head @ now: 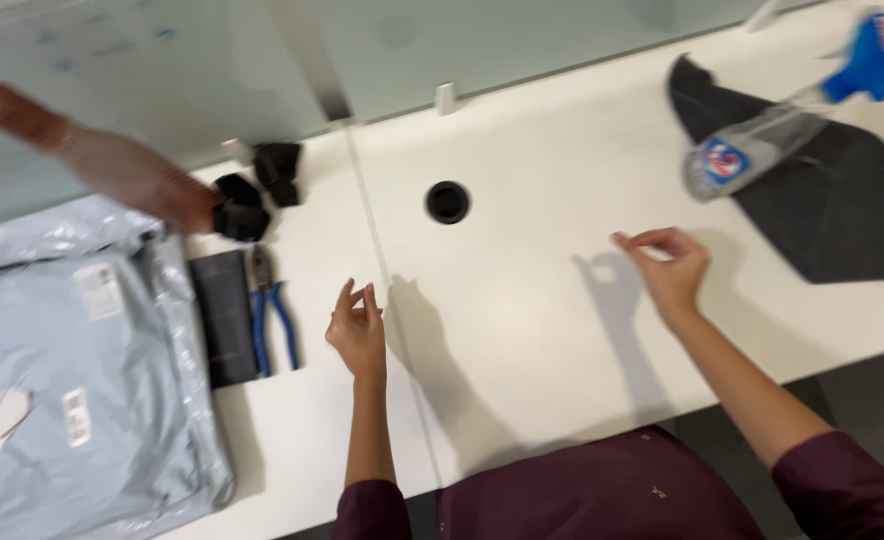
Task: The person moves a water bottle, a phone, and pliers, then sprays liquid cleaner on the desk surface and wipes it with a cloth.
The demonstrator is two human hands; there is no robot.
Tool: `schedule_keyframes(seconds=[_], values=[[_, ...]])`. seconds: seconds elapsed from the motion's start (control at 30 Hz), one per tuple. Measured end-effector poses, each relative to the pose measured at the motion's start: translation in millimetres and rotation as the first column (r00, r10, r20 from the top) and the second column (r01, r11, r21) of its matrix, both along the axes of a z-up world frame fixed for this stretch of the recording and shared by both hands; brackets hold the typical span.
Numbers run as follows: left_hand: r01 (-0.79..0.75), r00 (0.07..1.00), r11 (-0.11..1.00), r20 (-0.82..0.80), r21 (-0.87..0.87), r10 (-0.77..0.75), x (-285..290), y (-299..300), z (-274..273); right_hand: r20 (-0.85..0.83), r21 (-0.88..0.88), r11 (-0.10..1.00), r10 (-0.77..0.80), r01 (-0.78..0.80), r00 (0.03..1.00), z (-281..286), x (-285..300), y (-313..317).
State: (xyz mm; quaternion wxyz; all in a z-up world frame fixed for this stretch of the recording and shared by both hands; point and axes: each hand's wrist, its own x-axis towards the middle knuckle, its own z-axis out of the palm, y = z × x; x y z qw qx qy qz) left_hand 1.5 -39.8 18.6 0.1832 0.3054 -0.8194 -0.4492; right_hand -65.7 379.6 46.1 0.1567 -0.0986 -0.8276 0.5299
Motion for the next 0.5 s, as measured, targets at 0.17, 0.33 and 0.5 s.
schedule_keyframes(seconds=[0.17, 0.33, 0.5], values=[[0.124, 0.991, 0.991, -0.057, 0.049, -0.121, -35.8, 76.3, 13.1, -0.136, 0.054, 0.979, -0.189, 0.198, 0.973, 36.6, -15.1, 122.7], [0.163, 0.984, 0.985, -0.058, -0.059, -0.166, -65.0, 136.5, 13.6, -0.114, 0.041, 0.988, -0.143, 0.149, 0.983, 60.8, -50.3, 186.5], [0.158, 0.981, 0.983, -0.094, -0.096, -0.167, -71.8, 176.5, 11.8, -0.15, 0.038, 0.997, 0.067, -0.062, 0.986, 73.8, -97.1, 219.4]])
